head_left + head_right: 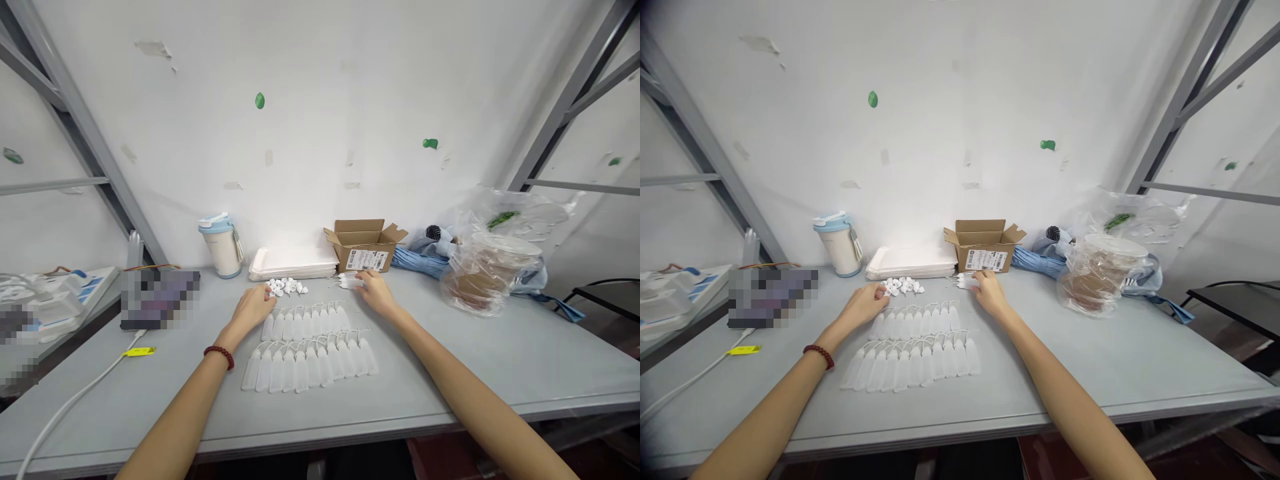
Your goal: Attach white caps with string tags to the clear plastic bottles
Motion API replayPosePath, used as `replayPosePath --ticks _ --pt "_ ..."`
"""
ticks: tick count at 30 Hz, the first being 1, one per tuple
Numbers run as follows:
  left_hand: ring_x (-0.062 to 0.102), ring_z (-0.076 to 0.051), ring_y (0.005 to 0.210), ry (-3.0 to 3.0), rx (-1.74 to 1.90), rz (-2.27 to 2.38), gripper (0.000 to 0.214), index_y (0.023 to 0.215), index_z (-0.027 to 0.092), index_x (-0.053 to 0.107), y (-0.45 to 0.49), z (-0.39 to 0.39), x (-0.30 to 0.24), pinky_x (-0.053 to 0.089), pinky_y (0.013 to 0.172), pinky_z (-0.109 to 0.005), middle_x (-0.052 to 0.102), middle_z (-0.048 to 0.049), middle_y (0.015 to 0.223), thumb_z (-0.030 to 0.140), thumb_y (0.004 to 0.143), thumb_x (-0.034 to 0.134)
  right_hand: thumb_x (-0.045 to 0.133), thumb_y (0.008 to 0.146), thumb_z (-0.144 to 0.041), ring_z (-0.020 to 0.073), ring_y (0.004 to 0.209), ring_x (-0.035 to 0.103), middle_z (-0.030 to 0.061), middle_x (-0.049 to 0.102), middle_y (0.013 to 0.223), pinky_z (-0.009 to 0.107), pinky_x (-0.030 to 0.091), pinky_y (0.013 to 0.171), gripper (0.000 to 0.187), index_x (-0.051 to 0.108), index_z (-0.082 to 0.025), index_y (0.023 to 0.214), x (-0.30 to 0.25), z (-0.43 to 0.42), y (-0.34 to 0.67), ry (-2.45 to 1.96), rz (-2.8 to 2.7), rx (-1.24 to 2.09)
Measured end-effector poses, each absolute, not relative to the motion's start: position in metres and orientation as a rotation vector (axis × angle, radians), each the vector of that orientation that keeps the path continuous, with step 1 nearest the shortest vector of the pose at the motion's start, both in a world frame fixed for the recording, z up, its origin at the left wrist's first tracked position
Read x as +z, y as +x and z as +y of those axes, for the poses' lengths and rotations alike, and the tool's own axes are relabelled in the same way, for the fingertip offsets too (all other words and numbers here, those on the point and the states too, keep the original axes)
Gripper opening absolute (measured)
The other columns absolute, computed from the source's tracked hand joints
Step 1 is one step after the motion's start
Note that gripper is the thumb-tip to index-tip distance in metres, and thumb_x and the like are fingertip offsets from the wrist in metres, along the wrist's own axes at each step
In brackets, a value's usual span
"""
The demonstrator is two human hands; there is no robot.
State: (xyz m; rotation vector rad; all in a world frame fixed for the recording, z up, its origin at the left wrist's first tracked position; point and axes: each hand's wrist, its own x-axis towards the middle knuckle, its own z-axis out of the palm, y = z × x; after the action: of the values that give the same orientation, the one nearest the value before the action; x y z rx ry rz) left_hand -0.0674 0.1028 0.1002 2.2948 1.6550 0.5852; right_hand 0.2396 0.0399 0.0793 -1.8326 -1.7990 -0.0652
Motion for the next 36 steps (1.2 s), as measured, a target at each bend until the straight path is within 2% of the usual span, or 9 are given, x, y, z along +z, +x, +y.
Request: replayPosePath --ticks 4,6,8,12,20,24,28,32,36 --pt "0.062 -0.023 0.078 2.231 0.646 1.691 0.022 0.082 0.011 0.064 -0.065 0.099 0.106 0.040 0.065 -0.026 0.069 -0.0079 0.079 0.022 0.070 0.048 0.052 0.078 -0.014 0.0209 0.085 0.054 0.0112 0.061 0.091 0.029 0.040 0.072 0.012 0.060 -0.014 0.087 0.094 0.032 0.238 -1.795 -1.830 -0.011" --pt "0.062 -0.021 0.077 2.197 0.678 1.696 0.020 0.078 0.012 0.064 -0.064 0.097 0.109 0.041 0.065 -0.025 0.069 -0.0070 0.079 0.023 0.071 0.048 0.051 0.079 -0.017 0.0153 0.066 0.053 0.0050 0.061 0.072 0.024 0.039 0.061 0.009 0.060 -0.014 0.075 0.102 0.025 0.230 -1.757 -1.895 0.078" --pt "0.063 -0.020 0.079 2.175 0.707 1.687 0.021 0.081 0.013 0.063 -0.062 0.096 0.111 0.042 0.067 -0.024 0.069 -0.0064 0.082 0.024 0.071 0.048 0.053 0.078 -0.023 0.0108 0.053 0.047 -0.0007 0.056 0.057 0.021 0.035 0.052 0.016 0.057 -0.015 0.065 0.110 0.017 0.219 -1.701 -1.981 0.209" --pt "0.062 -0.020 0.084 2.158 0.776 1.598 0.023 0.085 0.013 0.061 -0.059 0.093 0.111 0.044 0.072 -0.025 0.069 -0.0074 0.087 0.026 0.071 0.049 0.053 0.073 -0.026 0.0081 0.049 0.039 -0.0031 0.046 0.050 0.020 0.027 0.047 0.023 0.050 -0.015 0.053 0.118 0.005 0.198 -1.643 -2.071 0.507" --pt "0.063 -0.022 0.081 2.100 0.927 1.446 0.019 0.079 0.014 0.060 -0.057 0.090 0.112 0.047 0.073 -0.030 0.069 -0.0084 0.083 0.026 0.066 0.051 0.053 0.067 -0.027 0.0075 0.044 0.030 -0.0043 0.035 0.042 0.023 0.020 0.044 0.030 0.039 -0.017 0.043 0.107 0.010 0.199 -1.859 -2.057 0.505" --pt "0.063 -0.022 0.076 2.018 0.965 1.356 0.021 0.077 0.014 0.062 -0.056 0.090 0.110 0.049 0.070 -0.031 0.068 -0.0073 0.077 0.030 0.064 0.056 0.052 0.070 -0.027 0.0086 0.046 0.037 -0.0021 0.044 0.046 0.022 0.024 0.045 0.027 0.042 -0.017 0.047 0.105 0.014 0.201 -1.860 -2.000 0.410" --pt "0.060 -0.019 0.067 1.897 0.867 1.096 0.031 0.080 0.012 0.067 -0.052 0.081 0.117 0.049 0.058 -0.028 0.066 -0.0054 0.072 0.039 0.066 0.060 0.052 0.074 -0.030 0.0101 0.050 0.046 -0.0016 0.051 0.052 0.021 0.033 0.050 0.023 0.044 -0.018 0.057 0.106 0.013 0.195 -1.714 -1.865 0.347" --pt "0.056 -0.014 0.059 1.835 0.782 0.938 0.037 0.091 0.012 0.070 -0.047 0.067 0.128 0.049 0.057 -0.027 0.063 -0.0031 0.066 0.041 0.070 0.060 0.054 0.077 -0.039 0.0105 0.045 0.054 -0.0010 0.059 0.060 0.022 0.040 0.046 0.023 0.047 -0.018 0.070 0.111 0.003 0.179 -1.399 -1.680 0.664" --pt "0.057 -0.015 0.065 1.819 0.709 0.760 0.037 0.095 0.012 0.070 -0.042 0.059 0.131 0.050 0.062 -0.028 0.064 -0.0043 0.070 0.040 0.073 0.061 0.054 0.080 -0.044 0.0111 0.049 0.059 0.0038 0.065 0.079 0.020 0.037 0.041 0.028 0.055 -0.017 0.085 0.118 -0.011 0.159 -1.226 -1.669 0.912"
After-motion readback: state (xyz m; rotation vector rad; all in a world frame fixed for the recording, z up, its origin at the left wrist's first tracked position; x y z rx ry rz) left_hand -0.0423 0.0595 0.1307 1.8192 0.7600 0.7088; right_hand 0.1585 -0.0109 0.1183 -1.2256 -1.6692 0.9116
